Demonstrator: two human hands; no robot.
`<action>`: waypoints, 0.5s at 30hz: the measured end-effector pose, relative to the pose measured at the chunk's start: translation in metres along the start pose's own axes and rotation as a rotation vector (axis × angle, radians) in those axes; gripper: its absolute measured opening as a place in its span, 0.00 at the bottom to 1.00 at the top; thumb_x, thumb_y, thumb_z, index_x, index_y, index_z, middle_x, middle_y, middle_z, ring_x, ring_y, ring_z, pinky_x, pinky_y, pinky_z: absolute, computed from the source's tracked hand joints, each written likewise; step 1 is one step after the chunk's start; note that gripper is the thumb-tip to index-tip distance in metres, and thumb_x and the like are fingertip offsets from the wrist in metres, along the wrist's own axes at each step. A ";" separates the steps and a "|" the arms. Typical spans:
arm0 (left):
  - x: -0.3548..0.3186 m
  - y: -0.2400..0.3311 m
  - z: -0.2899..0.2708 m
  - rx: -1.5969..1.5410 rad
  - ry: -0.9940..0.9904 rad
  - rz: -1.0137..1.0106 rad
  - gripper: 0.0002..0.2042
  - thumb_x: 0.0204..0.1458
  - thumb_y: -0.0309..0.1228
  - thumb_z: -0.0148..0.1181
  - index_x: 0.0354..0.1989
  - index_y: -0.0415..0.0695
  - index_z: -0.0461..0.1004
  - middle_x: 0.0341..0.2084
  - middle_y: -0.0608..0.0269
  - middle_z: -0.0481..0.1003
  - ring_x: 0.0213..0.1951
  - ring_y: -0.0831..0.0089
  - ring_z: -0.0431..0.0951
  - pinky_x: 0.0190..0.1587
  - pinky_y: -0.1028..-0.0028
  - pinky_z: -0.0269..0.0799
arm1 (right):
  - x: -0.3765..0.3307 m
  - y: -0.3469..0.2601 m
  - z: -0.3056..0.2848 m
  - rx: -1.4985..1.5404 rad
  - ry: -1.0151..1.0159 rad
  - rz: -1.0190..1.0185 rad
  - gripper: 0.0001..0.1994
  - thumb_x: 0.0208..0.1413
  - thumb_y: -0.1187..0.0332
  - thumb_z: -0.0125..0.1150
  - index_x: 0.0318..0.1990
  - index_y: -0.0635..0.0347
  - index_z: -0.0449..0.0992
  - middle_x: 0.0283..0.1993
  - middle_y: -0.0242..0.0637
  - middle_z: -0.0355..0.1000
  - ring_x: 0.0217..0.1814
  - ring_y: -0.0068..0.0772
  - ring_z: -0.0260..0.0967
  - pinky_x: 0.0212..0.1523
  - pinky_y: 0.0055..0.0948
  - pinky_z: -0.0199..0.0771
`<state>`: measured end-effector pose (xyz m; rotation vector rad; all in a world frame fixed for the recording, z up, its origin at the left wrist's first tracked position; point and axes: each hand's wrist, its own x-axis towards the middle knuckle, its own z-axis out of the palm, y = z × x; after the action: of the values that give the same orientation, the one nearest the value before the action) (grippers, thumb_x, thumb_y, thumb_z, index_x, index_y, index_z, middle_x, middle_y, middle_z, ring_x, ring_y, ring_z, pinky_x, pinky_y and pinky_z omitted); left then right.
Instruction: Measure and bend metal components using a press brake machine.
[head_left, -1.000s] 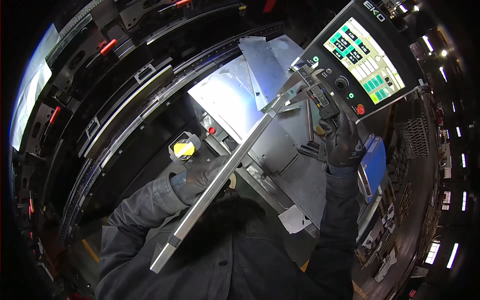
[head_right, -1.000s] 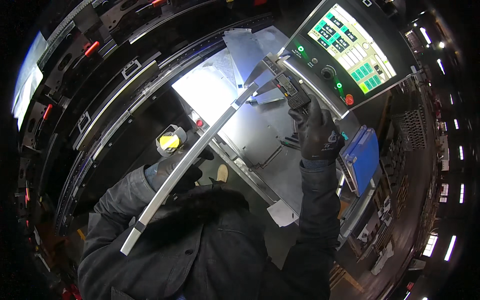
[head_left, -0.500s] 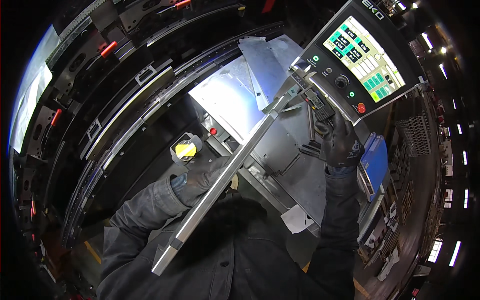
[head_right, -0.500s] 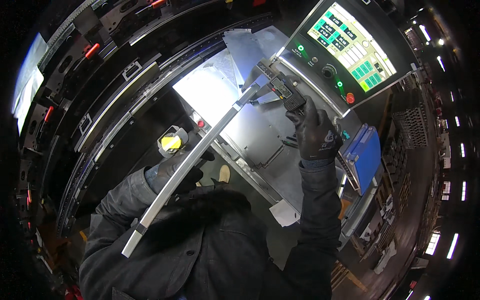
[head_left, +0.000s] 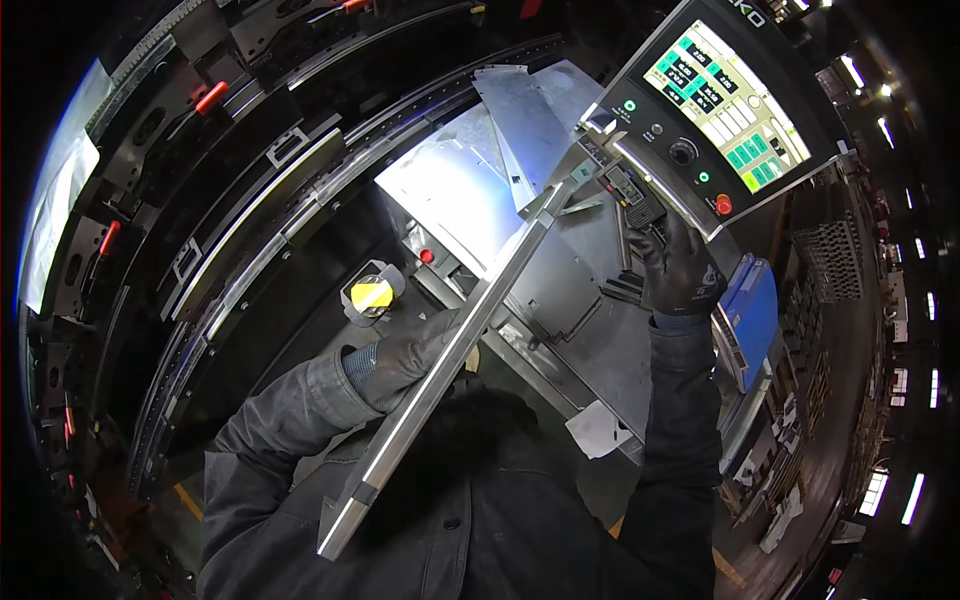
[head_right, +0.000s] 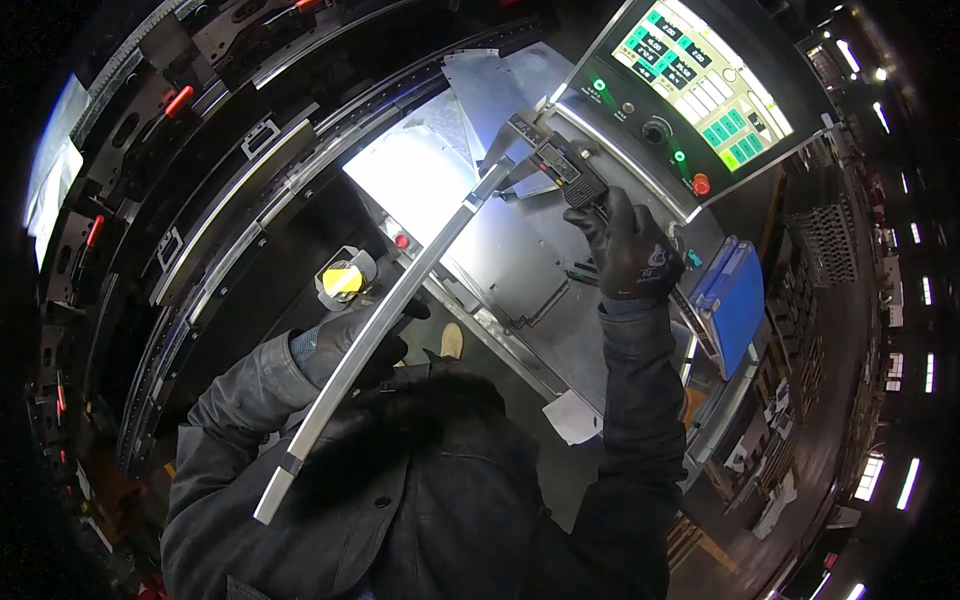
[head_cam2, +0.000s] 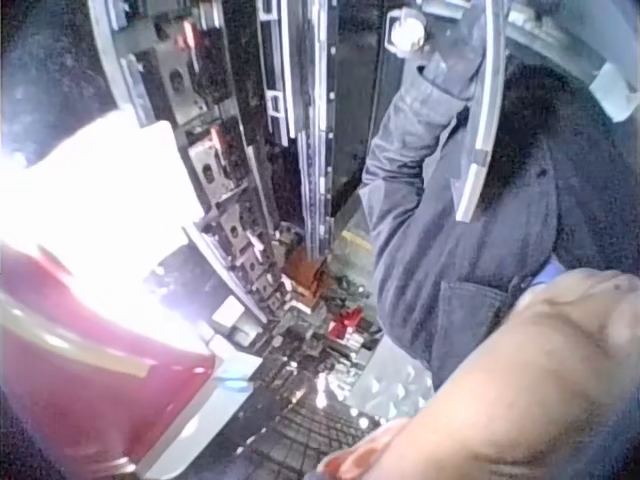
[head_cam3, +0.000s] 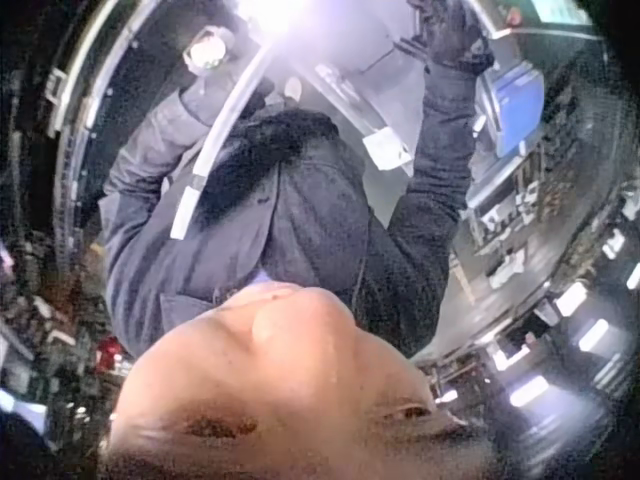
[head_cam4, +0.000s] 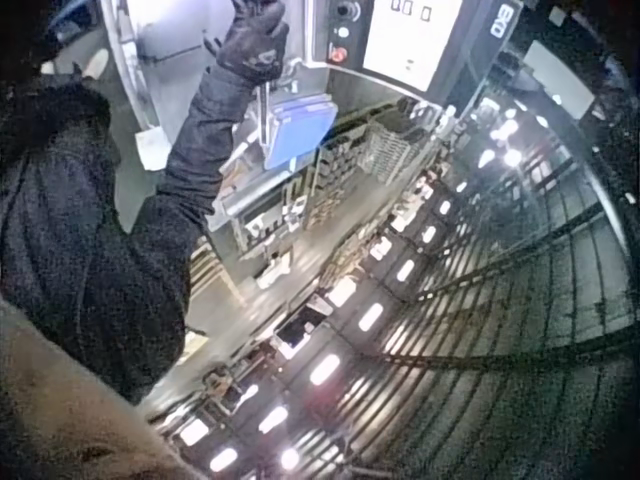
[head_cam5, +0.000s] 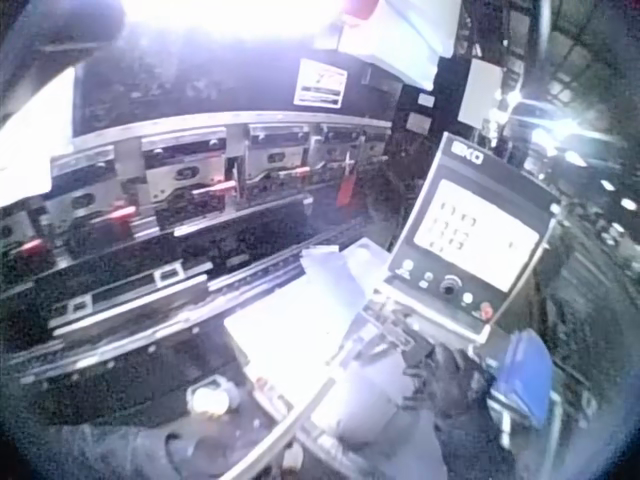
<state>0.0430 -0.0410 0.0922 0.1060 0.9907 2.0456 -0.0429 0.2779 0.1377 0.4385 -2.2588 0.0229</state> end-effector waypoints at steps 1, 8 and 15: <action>-0.001 0.000 0.000 0.001 -0.001 -0.001 0.20 0.53 0.41 0.55 0.52 0.46 0.63 0.21 0.76 0.68 0.19 0.90 0.63 0.18 0.89 0.57 | 0.001 0.000 0.000 -0.001 0.000 0.001 0.24 0.40 0.52 0.67 0.41 0.55 0.70 0.19 0.33 0.63 0.11 0.28 0.55 0.10 0.29 0.55; -0.001 -0.006 -0.002 0.081 0.089 0.006 0.19 0.53 0.41 0.55 0.50 0.47 0.64 0.21 0.76 0.68 0.18 0.90 0.64 0.18 0.88 0.57 | 0.002 0.000 0.004 -0.006 0.013 -0.013 0.24 0.40 0.50 0.66 0.42 0.54 0.70 0.19 0.34 0.64 0.11 0.29 0.56 0.10 0.28 0.54; 0.018 -0.015 -0.015 0.692 -0.104 0.675 0.19 0.53 0.40 0.54 0.49 0.44 0.64 0.23 0.72 0.71 0.19 0.87 0.66 0.19 0.85 0.60 | -0.017 0.014 0.015 -0.034 -0.114 0.073 0.21 0.48 0.58 0.60 0.45 0.62 0.69 0.28 0.40 0.70 0.21 0.38 0.64 0.19 0.32 0.63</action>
<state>0.0352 -0.0322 0.0664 1.0159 1.7207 2.1252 -0.0477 0.2937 0.1168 0.3473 -2.3833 -0.0030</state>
